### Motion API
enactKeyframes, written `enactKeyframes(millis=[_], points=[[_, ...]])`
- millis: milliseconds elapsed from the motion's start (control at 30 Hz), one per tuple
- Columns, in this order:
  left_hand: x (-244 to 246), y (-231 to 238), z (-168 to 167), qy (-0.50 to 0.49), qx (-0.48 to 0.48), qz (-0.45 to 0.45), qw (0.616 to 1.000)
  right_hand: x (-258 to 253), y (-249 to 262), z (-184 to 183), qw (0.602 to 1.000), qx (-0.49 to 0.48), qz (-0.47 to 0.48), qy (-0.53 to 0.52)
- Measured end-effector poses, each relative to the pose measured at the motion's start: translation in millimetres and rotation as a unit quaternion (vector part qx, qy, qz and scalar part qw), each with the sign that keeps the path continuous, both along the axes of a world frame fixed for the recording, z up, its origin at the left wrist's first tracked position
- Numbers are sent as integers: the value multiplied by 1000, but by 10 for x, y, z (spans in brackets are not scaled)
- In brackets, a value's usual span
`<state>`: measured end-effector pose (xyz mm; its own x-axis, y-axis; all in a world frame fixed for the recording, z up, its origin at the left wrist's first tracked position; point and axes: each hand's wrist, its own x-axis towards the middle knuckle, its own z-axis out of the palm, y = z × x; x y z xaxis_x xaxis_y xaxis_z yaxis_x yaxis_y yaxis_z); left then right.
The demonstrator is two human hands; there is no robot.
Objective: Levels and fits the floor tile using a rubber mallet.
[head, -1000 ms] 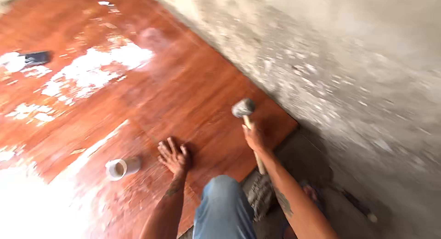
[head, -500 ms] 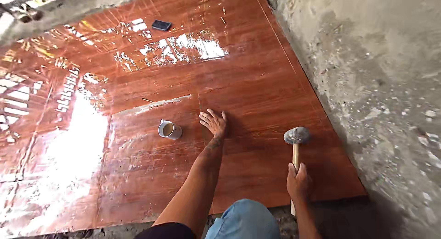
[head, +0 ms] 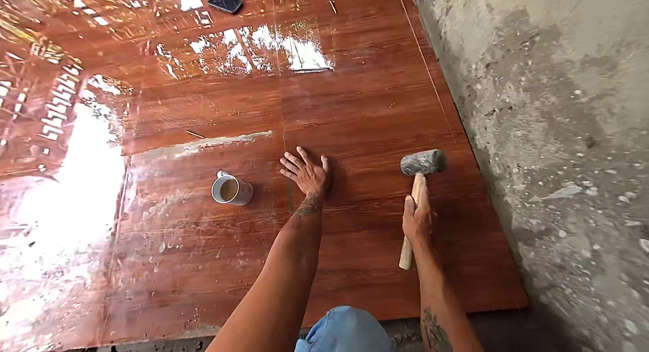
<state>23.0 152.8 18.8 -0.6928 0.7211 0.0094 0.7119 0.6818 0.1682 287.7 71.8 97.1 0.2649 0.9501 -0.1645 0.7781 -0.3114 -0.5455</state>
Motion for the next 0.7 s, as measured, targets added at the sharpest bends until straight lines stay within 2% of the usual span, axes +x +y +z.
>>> enactKeyframes(millis=[167,300,367,467,600,700], points=[[-16,26,-23,-7,-7,12,1000,-489,111,94,998,59,6,22],[-14,29,-66,-16,-13,6,1000,-830,101,-94,992,117,52,22],[-16,33,-60,-20,-17,8,1000,-908,169,-225,991,101,89,12],[-20,30,-53,-22,-18,10,1000,-982,305,-169,994,37,98,20],[-20,50,-49,-24,-25,12,999,-1071,278,-242,994,50,97,-2],[-21,42,-56,-26,-23,12,999,-1095,356,-77,995,9,98,14]])
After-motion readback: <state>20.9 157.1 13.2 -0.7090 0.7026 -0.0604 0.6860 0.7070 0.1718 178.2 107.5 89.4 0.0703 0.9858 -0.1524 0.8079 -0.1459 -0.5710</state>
